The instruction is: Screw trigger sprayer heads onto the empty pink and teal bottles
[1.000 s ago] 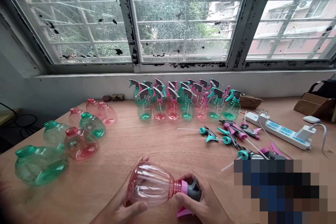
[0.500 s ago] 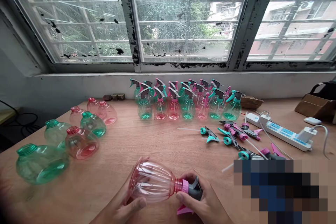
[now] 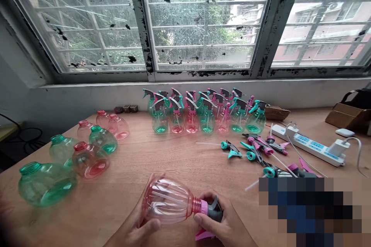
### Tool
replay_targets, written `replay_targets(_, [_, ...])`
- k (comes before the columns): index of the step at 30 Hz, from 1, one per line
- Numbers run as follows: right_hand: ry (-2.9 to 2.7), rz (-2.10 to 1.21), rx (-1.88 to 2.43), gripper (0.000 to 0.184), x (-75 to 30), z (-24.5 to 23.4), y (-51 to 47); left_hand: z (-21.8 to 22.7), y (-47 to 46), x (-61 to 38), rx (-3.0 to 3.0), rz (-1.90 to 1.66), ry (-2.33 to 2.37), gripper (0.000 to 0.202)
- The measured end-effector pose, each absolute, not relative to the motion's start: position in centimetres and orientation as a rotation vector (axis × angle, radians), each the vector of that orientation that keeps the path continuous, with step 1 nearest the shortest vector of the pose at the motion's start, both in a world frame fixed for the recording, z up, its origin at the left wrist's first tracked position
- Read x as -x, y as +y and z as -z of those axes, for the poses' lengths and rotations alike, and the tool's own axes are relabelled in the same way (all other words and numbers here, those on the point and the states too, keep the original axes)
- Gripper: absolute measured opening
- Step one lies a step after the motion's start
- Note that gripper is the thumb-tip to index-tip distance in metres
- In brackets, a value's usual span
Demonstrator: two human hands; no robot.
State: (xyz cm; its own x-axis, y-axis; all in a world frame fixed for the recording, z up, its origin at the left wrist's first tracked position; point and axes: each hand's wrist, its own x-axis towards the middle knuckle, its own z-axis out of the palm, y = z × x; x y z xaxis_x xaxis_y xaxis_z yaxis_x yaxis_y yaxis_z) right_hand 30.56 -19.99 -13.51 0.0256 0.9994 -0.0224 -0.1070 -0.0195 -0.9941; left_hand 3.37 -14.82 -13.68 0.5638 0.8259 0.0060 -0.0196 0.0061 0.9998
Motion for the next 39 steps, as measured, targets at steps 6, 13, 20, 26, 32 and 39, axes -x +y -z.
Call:
replay_targets(6, [-0.927,-1.401,1.102,0.051,-29.9,13.4,-20.0,13.6,-14.5,-3.6,-1.477,-0.79,0.781,0.106])
replay_targets(13, [-0.911,-1.417,1.081,0.053,-29.3,13.2,-20.3,14.0,-14.7,-3.6,-1.417,-0.824,0.748,0.122])
replay_targets(20, [-0.882,-1.386,1.088,0.053,-29.1,13.0,-20.1,11.5,-15.0,-4.3,-1.38,-0.773,0.71,0.097])
replay_targets(26, [-0.937,-1.293,1.116,0.05,-28.8,12.5,-19.7,12.2,-15.2,-4.1,-1.441,-0.842,0.854,0.105])
replay_targets(32, [-1.001,-1.308,1.114,0.047,-29.0,12.7,-19.7,12.0,-15.2,-4.2,-1.364,-0.855,0.824,0.116])
replay_targets(39, [-0.987,-1.318,1.108,0.046,-29.1,12.6,-19.8,11.6,-15.0,-4.7,-1.358,-0.861,0.795,0.106])
